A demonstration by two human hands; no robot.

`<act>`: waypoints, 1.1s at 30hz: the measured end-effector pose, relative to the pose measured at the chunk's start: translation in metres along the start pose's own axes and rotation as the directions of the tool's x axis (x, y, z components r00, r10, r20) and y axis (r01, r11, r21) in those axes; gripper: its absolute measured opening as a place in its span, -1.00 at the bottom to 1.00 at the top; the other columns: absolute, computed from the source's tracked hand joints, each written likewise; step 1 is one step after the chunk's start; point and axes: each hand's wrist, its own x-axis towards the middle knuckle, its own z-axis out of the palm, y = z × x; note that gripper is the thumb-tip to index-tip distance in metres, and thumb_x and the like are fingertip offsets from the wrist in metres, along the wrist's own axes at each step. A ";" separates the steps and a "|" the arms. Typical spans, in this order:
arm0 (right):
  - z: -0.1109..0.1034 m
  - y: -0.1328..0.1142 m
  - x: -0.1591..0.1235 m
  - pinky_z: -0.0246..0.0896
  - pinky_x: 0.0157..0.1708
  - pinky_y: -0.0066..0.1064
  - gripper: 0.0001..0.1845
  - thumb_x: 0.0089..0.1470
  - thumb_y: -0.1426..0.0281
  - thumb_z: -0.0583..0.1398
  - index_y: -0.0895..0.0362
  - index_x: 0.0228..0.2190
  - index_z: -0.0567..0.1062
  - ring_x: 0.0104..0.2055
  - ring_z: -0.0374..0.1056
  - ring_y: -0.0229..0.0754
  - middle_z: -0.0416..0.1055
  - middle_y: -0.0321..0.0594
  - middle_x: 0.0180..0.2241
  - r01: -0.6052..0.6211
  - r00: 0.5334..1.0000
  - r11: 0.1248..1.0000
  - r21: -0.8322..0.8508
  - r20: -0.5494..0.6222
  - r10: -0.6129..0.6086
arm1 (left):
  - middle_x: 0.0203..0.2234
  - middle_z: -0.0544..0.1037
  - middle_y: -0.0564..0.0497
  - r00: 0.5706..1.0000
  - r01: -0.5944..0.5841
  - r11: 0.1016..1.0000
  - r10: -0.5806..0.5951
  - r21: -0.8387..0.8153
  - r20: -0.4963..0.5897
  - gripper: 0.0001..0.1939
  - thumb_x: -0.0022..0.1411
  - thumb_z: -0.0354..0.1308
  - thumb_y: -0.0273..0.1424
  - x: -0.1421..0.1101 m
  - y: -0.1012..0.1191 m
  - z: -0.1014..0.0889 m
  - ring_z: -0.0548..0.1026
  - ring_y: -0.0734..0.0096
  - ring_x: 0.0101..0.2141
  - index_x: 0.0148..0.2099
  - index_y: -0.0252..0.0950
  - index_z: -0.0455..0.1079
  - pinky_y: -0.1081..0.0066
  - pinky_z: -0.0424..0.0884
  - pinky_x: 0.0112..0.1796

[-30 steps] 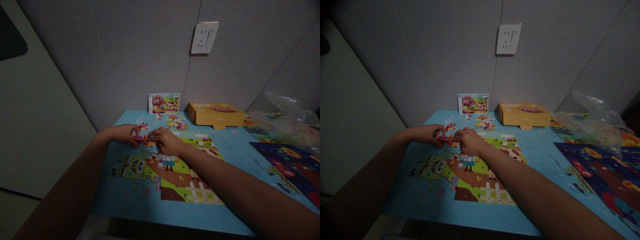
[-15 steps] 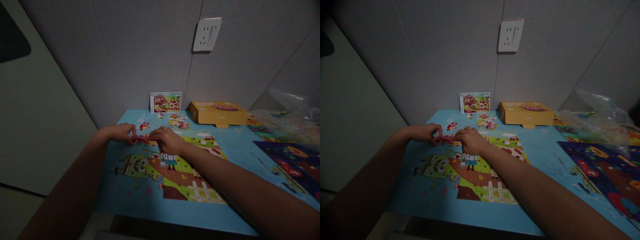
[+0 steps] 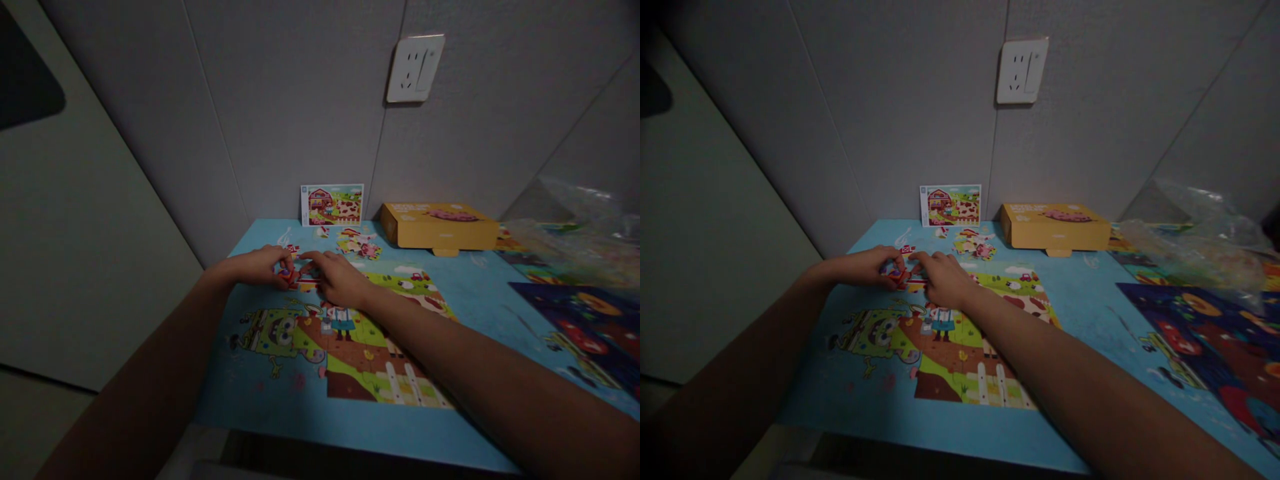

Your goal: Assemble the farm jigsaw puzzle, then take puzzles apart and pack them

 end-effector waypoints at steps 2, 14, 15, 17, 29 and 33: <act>0.000 0.000 0.000 0.08 -0.04 -0.20 -0.29 -0.15 0.65 0.07 0.20 0.11 0.23 -0.06 0.25 -0.04 0.48 -0.13 -0.07 -0.003 1.000 1.000 -0.018 0.007 0.003 | -0.19 0.44 -0.01 1.000 0.007 1.000 -0.007 -0.027 -0.009 -0.53 -0.04 0.25 -0.15 0.000 0.001 0.000 0.37 0.28 -0.21 -0.09 -0.25 0.35 0.43 0.26 -0.22; -0.001 -0.002 0.000 0.12 -0.06 -0.19 -0.37 -0.10 0.64 0.06 0.22 0.07 0.29 -0.07 0.26 -0.04 0.47 -0.08 -0.11 0.005 1.000 1.000 -0.029 -0.024 -0.006 | -0.25 0.50 0.00 1.000 0.001 0.993 -0.002 -0.118 -0.010 -0.52 -0.08 0.28 -0.17 -0.001 0.005 0.000 0.42 0.34 -0.28 -0.12 -0.27 0.33 0.47 0.26 -0.32; 0.000 -0.001 0.000 0.12 -0.06 -0.19 -0.38 -0.10 0.64 0.06 0.22 0.07 0.30 -0.07 0.26 -0.04 0.47 -0.07 -0.12 -0.001 1.000 1.000 -0.026 -0.027 0.000 | -0.29 0.51 0.01 1.000 0.009 0.985 -0.008 -0.172 0.006 -0.57 -0.05 0.26 -0.18 -0.002 0.005 -0.001 0.44 0.36 -0.32 -0.15 -0.27 0.33 0.47 0.26 -0.35; 0.001 0.000 0.000 0.13 -0.06 -0.19 -0.39 -0.10 0.64 0.07 0.23 0.05 0.32 -0.09 0.27 -0.04 0.47 -0.06 -0.14 -0.018 0.999 1.000 -0.017 -0.042 0.017 | -0.40 0.53 0.01 0.999 0.030 0.962 -0.021 -0.270 0.035 -0.67 0.05 0.18 -0.18 -0.004 0.007 -0.004 0.44 0.40 -0.43 -0.20 -0.29 0.34 0.48 0.26 -0.44; 0.004 0.011 0.004 0.21 -0.16 -0.36 -0.42 -0.21 0.72 0.02 0.20 -0.10 0.43 -0.23 0.35 -0.20 0.47 -0.19 -0.25 -0.195 0.931 0.938 0.285 -0.246 0.269 | -0.49 0.50 0.06 0.988 -0.126 0.955 0.144 -0.268 0.049 -0.73 0.08 0.20 -0.23 0.003 0.045 0.003 0.40 0.47 -0.48 -0.24 -0.31 0.48 0.51 0.22 -0.46; 0.004 0.012 0.004 0.21 -0.24 -0.42 -0.44 -0.21 0.71 0.01 0.19 -0.13 0.44 -0.30 0.33 -0.25 0.45 -0.24 -0.29 -0.225 0.910 0.919 0.324 -0.266 0.317 | -0.45 0.52 0.08 0.993 -0.104 0.972 0.112 -0.211 0.025 -0.73 0.01 0.25 -0.25 0.006 0.045 0.008 0.42 0.42 -0.42 -0.24 -0.27 0.47 0.50 0.22 -0.42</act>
